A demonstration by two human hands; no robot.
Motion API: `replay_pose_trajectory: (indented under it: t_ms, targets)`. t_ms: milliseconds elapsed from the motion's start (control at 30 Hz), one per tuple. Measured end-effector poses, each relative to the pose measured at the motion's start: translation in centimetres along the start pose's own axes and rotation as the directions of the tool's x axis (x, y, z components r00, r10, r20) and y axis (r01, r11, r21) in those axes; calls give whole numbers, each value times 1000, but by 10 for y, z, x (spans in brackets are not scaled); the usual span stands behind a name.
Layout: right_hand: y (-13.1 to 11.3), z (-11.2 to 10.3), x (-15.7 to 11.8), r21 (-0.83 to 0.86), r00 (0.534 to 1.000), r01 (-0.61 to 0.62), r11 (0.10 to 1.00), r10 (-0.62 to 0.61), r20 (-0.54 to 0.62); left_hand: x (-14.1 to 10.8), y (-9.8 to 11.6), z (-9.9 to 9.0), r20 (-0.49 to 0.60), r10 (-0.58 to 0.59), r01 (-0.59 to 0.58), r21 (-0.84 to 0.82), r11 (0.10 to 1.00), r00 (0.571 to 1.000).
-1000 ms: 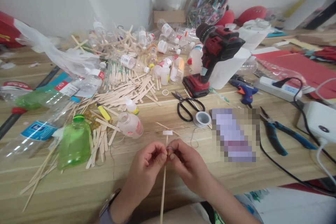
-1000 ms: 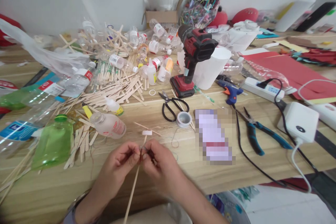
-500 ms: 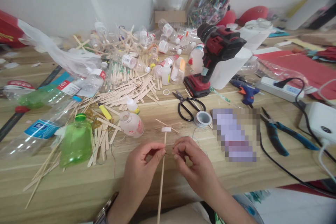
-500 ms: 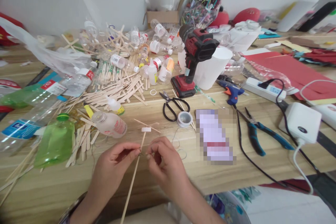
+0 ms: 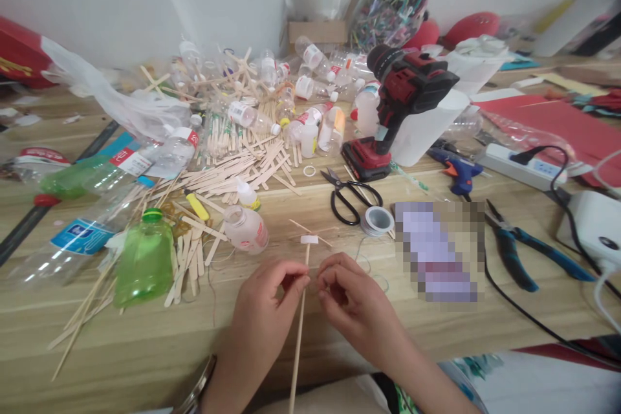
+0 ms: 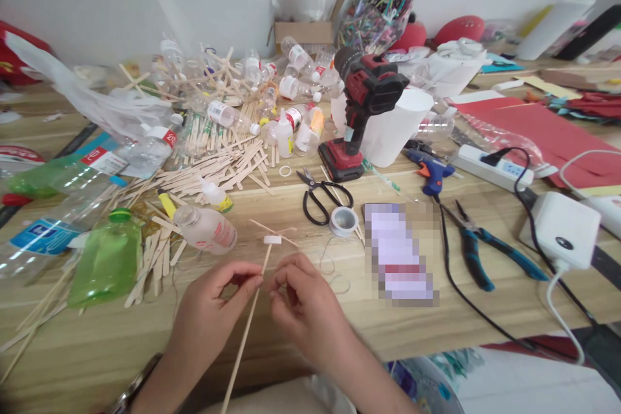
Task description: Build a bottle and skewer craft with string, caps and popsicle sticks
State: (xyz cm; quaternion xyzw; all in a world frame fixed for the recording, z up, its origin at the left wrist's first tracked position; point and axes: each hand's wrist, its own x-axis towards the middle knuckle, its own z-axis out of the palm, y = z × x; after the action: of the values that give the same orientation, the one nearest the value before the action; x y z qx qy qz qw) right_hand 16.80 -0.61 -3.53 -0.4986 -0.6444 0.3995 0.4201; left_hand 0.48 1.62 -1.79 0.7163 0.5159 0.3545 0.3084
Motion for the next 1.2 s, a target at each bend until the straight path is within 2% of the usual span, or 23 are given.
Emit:
replay_pose_trajectory:
  t_ms: [133, 233, 433, 667, 767, 900, 1067, 1200]
  targets:
    - [-4, -4, 3, 199, 974, -227, 953, 218, 65, 0, 0, -1, 49, 84, -85, 18, 996, 995]
    - [-5, -5, 5, 243, 951, -310, 919, 300, 78, -2, 0, -3, 102, 146, -151, 40, 988, 984]
    - [-2, -2, 6, 237, 936, -350, 907, 348, 52, -5, 0, -5, 137, 217, -234, 121, 965, 967]
    - [-6, -2, 6, 190, 950, -306, 933, 313, -5, -5, 2, -2, 123, 229, -249, 184, 951, 966]
    - [-7, -3, 5, 177, 955, -288, 941, 295, -12, -2, 5, -2, 106, 164, -180, 160, 971, 981]
    - [-5, -3, 3, 170, 954, -296, 940, 301, -1, 3, 7, -3, 124, -7, 0, 53, 999, 992]
    - [-2, -2, 4, 169, 944, -327, 930, 328, 28, 5, 5, -7, 203, -224, 249, -106, 963, 953]
    - [-1, -2, 4, 191, 934, -357, 915, 347, 83, 6, 4, -9, 239, -282, 327, -177, 928, 929]
